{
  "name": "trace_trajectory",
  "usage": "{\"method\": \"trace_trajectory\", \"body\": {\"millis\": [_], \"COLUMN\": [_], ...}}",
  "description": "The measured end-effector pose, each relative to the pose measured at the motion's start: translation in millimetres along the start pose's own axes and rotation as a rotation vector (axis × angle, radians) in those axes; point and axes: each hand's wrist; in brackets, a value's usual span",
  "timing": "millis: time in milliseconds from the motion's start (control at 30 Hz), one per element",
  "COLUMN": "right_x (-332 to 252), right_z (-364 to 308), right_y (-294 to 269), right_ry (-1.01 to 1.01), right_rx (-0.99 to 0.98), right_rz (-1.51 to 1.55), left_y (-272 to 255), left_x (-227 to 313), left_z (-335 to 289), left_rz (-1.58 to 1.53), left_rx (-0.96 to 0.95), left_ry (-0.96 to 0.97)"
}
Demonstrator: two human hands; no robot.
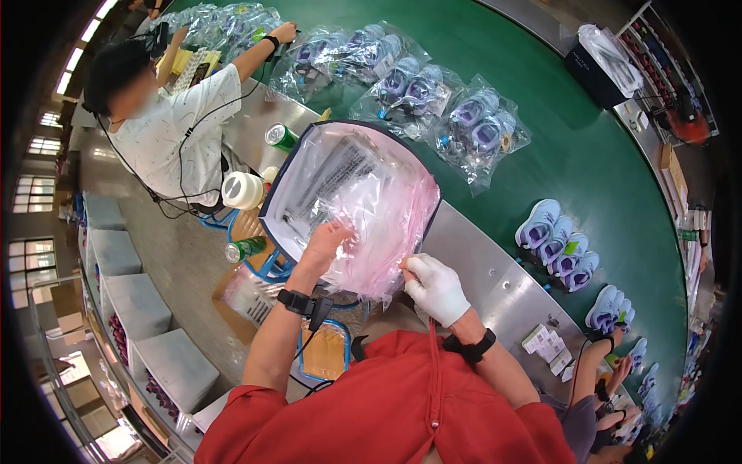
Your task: The person places pairs of light blue and purple sneakers into clear plastic bags on a green conveyor belt. They seal the bags and move them along the line while other workers handle labeling and further packaging downstream.
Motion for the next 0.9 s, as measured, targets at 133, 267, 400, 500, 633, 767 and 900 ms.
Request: {"method": "trace_trajectory", "body": {"millis": [133,267,400,500,633,767,900], "right_x": [-21,-38,-29,-26,-29,-27,-7], "right_z": [4,24,39,34,25,16,7], "right_y": [-14,-12,15,27,31,17,1], "right_ry": [-0.032,-0.102,-0.085,0.007,0.057,0.079,0.252], "right_rx": [0.035,-0.003,-0.08,-0.107,-0.223,-0.148,-0.147], "right_rz": [0.106,0.147,-0.086,-0.187,-0.285,-0.187,-0.238], "left_y": [-14,-12,-4,41,66,49,47], "left_x": [-5,-15,-31,-1,-6,-26,-10], "left_z": [-4,-5,-6,-23,-31,-25,-33], "left_rz": [-0.206,-0.295,-0.333,-0.499,-0.1,-0.152,-0.162], "left_rx": [-0.051,-0.033,-0.07,-0.076,-0.007,0.07,0.241], "left_ry": [0.019,0.042,0.016,-0.002,0.061,0.129,0.155]}}
Point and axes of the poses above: each hand's wrist, its own z-axis towards the middle knuckle, its own y-axis out of the palm, x = y × z, and after that the axes turned 14 degrees about -x, right-handed
